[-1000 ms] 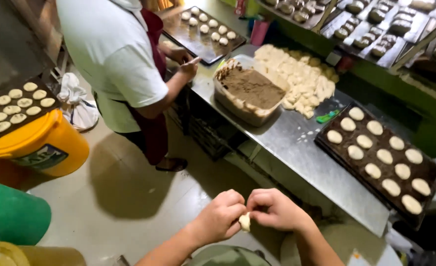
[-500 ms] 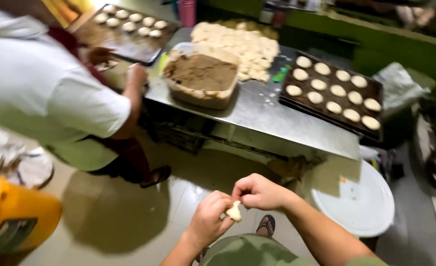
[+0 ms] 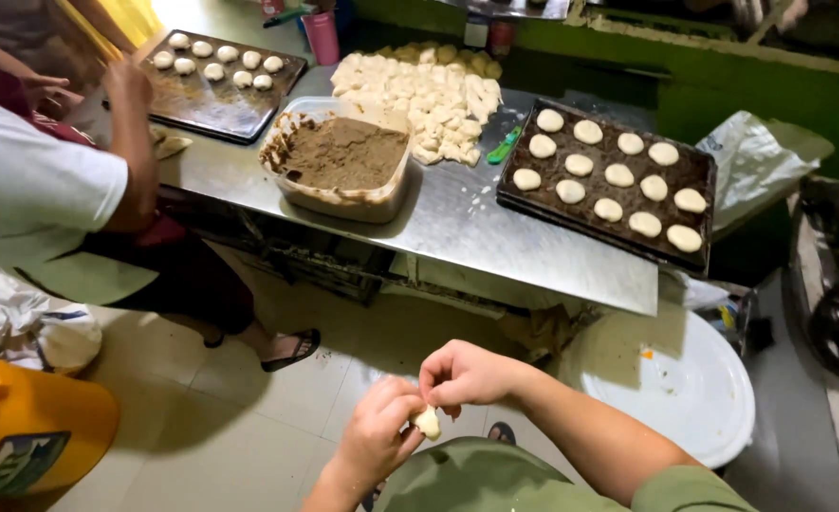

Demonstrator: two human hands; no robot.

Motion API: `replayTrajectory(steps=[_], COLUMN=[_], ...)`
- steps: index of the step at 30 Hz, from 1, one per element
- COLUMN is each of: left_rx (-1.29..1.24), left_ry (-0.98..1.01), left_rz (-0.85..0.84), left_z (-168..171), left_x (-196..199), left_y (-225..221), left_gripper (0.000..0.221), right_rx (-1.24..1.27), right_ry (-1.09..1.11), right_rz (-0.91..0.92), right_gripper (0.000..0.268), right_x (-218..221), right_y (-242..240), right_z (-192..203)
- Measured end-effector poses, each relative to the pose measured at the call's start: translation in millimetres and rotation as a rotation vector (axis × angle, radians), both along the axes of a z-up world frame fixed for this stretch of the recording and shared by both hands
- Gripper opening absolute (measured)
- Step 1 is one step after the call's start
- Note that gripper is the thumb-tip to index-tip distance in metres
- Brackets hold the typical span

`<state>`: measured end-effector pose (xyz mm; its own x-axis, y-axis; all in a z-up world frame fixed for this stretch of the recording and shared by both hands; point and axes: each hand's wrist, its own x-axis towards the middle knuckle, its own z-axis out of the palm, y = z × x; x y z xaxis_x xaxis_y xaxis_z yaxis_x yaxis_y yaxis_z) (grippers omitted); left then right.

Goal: Filling dough with paste and shaping them into buns on baking trays

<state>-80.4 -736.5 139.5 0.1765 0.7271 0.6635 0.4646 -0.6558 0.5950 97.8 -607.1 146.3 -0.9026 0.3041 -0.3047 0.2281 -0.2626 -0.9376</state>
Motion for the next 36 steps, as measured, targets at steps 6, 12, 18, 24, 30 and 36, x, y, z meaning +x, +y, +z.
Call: replayTrajectory(steps=[6, 12, 18, 24, 30, 36], left_rx=[-0.049, -0.089, -0.178, -0.39, -0.369, -0.442], left_ry=[-0.049, -0.046, -0.137, -0.534, -0.78, -1.077], left_rz=[0.091, 0.371, 0.508, 0.638, 0.739, 0.783], left_z=[-1.0, -13.7, -1.2, -9.7, -45.9, -101.1], left_x=[49.0, 87.4, 99.2, 79.1, 32.1, -8.4], left_y=[10.2, 6.4, -16.0, -30.7, -35.8, -60.6], left_gripper=[0.015, 0.014, 0.009, 0.021, 0.032, 0.034], right_rx=[-0.016, -0.152, -0.168, -0.036, 0.898, 0.816], right_ry=[0.037, 0.164, 0.25, 0.287, -0.344, -0.58], right_rz=[0.179, 0.319, 0.237, -0.221, -0.279, -0.571], right_gripper=[0.031, 0.024, 0.009, 0.007, 0.064, 0.017], right_x=[38.1, 46.8, 38.3, 27.2, 26.1, 16.9], right_y=[43.6, 58.4, 54.4, 63.2, 40.0, -27.3], right_z=[-27.0, -38.9, -43.5, -81.8, -160.8, -194.3])
